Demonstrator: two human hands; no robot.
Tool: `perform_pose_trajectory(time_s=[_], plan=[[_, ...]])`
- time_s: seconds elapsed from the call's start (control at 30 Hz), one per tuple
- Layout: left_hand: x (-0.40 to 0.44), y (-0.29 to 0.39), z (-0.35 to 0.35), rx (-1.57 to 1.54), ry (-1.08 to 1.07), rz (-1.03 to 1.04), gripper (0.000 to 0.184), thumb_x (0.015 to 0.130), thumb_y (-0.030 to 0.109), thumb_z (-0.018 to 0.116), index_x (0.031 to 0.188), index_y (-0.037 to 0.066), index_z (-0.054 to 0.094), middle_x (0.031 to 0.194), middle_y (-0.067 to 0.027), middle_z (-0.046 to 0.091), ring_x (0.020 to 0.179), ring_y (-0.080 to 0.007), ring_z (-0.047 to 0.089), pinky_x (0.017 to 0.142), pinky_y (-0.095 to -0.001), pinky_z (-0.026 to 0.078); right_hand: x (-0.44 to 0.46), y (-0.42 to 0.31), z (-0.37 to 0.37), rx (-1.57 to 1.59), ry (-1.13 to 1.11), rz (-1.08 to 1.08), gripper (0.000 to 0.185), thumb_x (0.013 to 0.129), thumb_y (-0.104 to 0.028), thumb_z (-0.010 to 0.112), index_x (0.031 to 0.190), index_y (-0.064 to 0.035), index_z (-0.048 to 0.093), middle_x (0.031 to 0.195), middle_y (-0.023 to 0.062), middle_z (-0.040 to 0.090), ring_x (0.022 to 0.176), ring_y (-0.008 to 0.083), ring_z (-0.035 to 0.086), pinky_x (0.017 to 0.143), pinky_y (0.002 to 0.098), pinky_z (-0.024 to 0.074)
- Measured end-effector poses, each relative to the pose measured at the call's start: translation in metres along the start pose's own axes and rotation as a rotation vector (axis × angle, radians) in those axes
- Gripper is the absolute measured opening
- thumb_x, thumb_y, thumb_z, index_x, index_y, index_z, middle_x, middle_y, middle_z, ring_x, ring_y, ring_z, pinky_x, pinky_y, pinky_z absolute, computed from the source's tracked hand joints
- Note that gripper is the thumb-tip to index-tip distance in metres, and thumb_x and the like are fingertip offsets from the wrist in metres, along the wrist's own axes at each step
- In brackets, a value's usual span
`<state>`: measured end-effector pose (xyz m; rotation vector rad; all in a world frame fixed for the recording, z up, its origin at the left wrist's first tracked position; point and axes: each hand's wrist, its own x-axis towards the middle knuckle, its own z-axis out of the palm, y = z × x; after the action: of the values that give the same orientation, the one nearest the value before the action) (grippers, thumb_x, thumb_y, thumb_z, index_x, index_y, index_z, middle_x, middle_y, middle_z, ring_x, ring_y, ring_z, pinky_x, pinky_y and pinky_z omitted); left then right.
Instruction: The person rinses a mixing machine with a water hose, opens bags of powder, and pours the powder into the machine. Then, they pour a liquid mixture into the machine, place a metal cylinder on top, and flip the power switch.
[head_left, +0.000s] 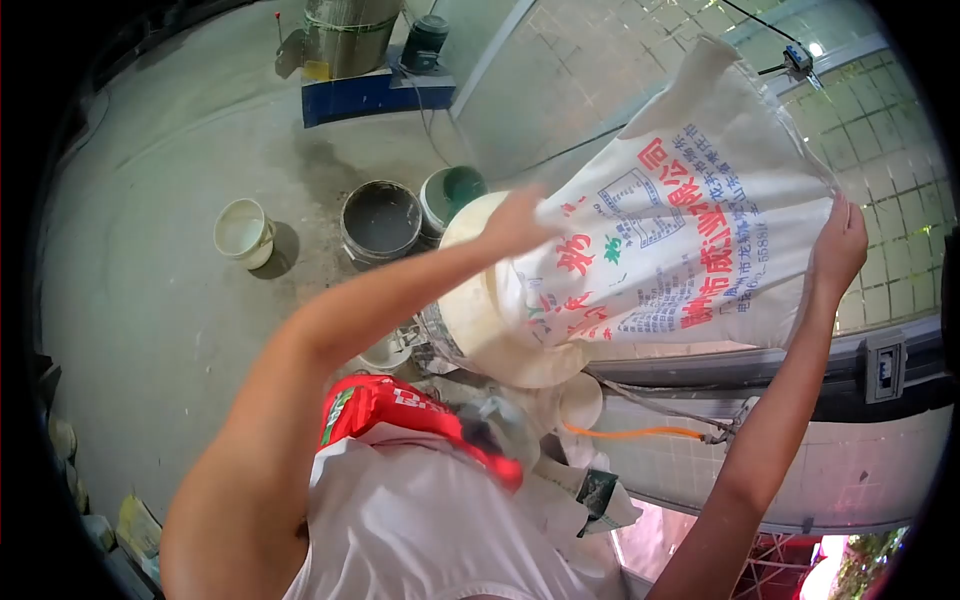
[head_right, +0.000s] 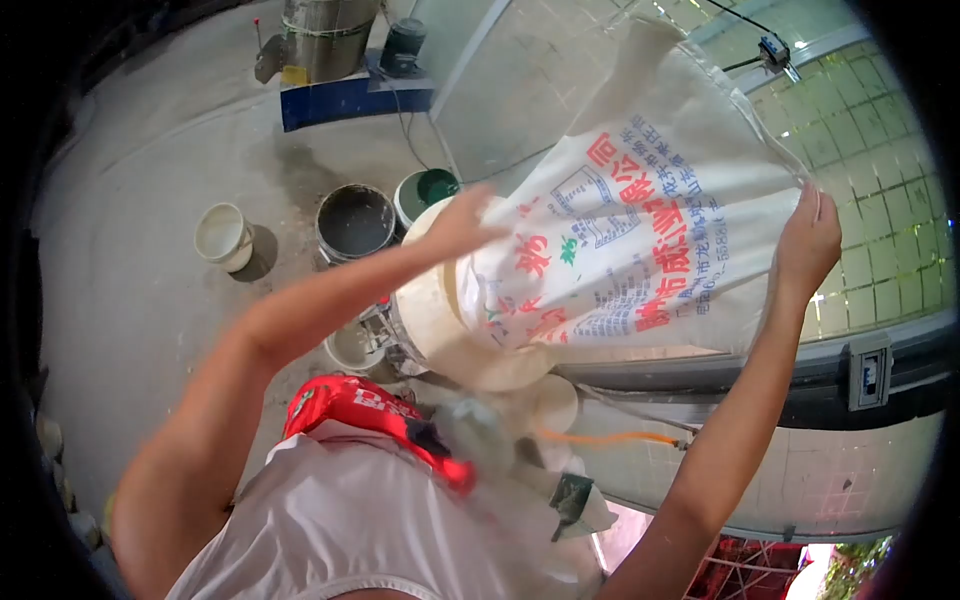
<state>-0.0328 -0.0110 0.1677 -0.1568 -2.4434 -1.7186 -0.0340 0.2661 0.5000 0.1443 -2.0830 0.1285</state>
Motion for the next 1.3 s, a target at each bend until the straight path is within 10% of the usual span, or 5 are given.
perform_pose_trajectory(time_s=[0.23, 0.57, 0.93, 1.17, 1.3], plan=[[-0.058, -0.094, 0.046, 0.248, -0.375, -0.300, 0.080, 0.073, 0.051, 0.069, 0.129, 0.002, 0.041, 0.112, -0.0234, 0.060, 0.101, -0.0388, 0.061, 0.088, -0.0437, 0.048, -0.005, -0.005, 0.005, -0.009, 0.070, 0.082, 0.036, 0.092, -0.032, 0.050, 0.097, 0.0007, 0.065, 0.088, 0.0179, 0.067, 0.080, 0.0316, 0.061, 0.074, 0.0359, 0.0466], [-0.020, -0.168, 0.095, 0.181, 0.420, 0.093, 0.032, 0.084, 0.017, 0.054, 0.114, 0.007, 0.048, 0.101, -0.0219, 0.062, 0.092, -0.0414, 0.061, 0.080, -0.0458, 0.048, -0.015, 0.003, 0.003, 0.351, 0.101, 0.298, 0.039, 0.091, -0.029, 0.055, 0.108, 0.0045, 0.064, 0.100, 0.0120, 0.067, 0.089, 0.0201, 0.063, 0.081, 0.0288, 0.0477], [0.034, -0.176, 0.035, 0.117, 0.182, -0.257, 0.043, 0.076, 0.039, 0.068, 0.096, 0.001, 0.066, 0.093, -0.0198, 0.066, 0.091, -0.0384, 0.062, 0.079, -0.0441, 0.048, -0.013, 0.083, 0.006, 0.562, 0.010, 0.299, 0.042, 0.092, -0.031, 0.057, 0.115, 0.0039, 0.060, 0.109, 0.0132, 0.064, 0.095, 0.0201, 0.061, 0.083, 0.0300, 0.0484], [0.047, -0.198, 0.032, 0.154, 0.371, -0.082, 0.020, 0.078, 0.020, 0.064, 0.080, 0.000, 0.066, 0.064, -0.0123, 0.064, 0.055, -0.0213, 0.064, 0.052, -0.0343, 0.049, -0.003, 0.091, 0.018, 0.626, -0.010, 0.210, 0.043, 0.092, -0.033, 0.057, 0.116, 0.0031, 0.059, 0.110, 0.0129, 0.063, 0.095, 0.0204, 0.061, 0.083, 0.0303, 0.0482], [0.038, -0.183, 0.041, 0.076, 0.485, -0.087, 0.025, 0.077, 0.025, 0.064, 0.091, 0.003, 0.065, 0.081, -0.0159, 0.065, 0.073, -0.0293, 0.064, 0.065, -0.0385, 0.049, -0.007, 0.114, 0.019, 0.603, 0.003, 0.218, 0.045, 0.092, -0.035, 0.056, 0.117, 0.0025, 0.059, 0.110, 0.0128, 0.063, 0.096, 0.0208, 0.061, 0.083, 0.0309, 0.0481]])
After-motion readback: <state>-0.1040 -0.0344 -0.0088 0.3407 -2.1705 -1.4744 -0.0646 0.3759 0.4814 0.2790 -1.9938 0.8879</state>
